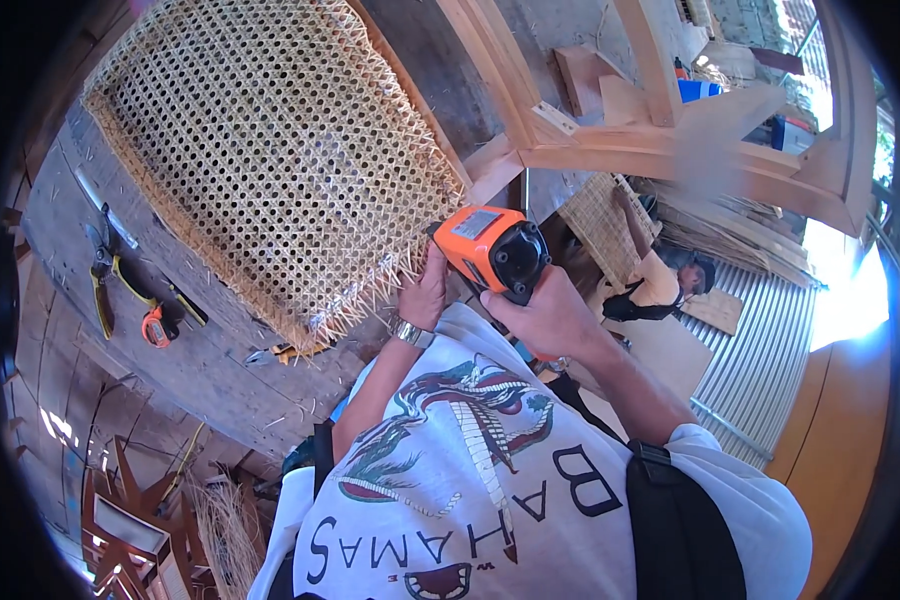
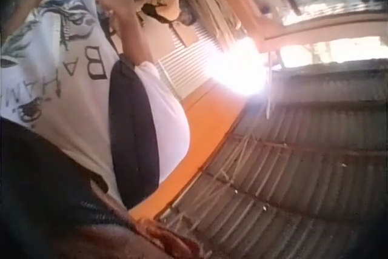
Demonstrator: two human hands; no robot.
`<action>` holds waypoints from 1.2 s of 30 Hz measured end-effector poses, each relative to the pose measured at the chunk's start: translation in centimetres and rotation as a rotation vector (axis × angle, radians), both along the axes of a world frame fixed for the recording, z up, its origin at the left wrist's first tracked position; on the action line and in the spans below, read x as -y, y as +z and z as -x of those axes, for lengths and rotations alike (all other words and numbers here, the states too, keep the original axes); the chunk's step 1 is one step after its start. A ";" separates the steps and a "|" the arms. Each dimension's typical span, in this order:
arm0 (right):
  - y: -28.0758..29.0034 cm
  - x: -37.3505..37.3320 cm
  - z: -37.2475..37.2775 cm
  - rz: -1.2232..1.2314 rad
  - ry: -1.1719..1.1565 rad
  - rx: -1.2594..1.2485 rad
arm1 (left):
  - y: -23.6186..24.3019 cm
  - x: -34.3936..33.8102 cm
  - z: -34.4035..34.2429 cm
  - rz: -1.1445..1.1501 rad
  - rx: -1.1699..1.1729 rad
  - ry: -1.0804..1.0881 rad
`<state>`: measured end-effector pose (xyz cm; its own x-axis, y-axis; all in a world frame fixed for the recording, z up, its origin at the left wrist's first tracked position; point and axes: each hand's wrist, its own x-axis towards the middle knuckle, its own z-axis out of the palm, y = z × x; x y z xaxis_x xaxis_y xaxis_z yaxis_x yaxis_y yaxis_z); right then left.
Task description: Attaching a woven cane seat to a wooden chair frame using a pneumatic staple gun.
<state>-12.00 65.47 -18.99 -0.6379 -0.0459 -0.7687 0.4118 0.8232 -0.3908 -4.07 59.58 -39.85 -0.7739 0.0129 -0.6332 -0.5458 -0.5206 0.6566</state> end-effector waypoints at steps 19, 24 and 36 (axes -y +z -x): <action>-0.8 2.7 0.0 -0.080 0.183 -0.049 | -3.0 -1.4 -2.1 0.611 -0.260 -0.854; -0.7 3.8 0.4 -0.134 0.229 -0.042 | -7.1 -5.7 -4.5 1.392 -0.584 -0.558; 1.4 2.7 0.8 -0.061 -0.015 0.006 | -1.0 1.3 -3.4 -0.354 -0.246 -0.031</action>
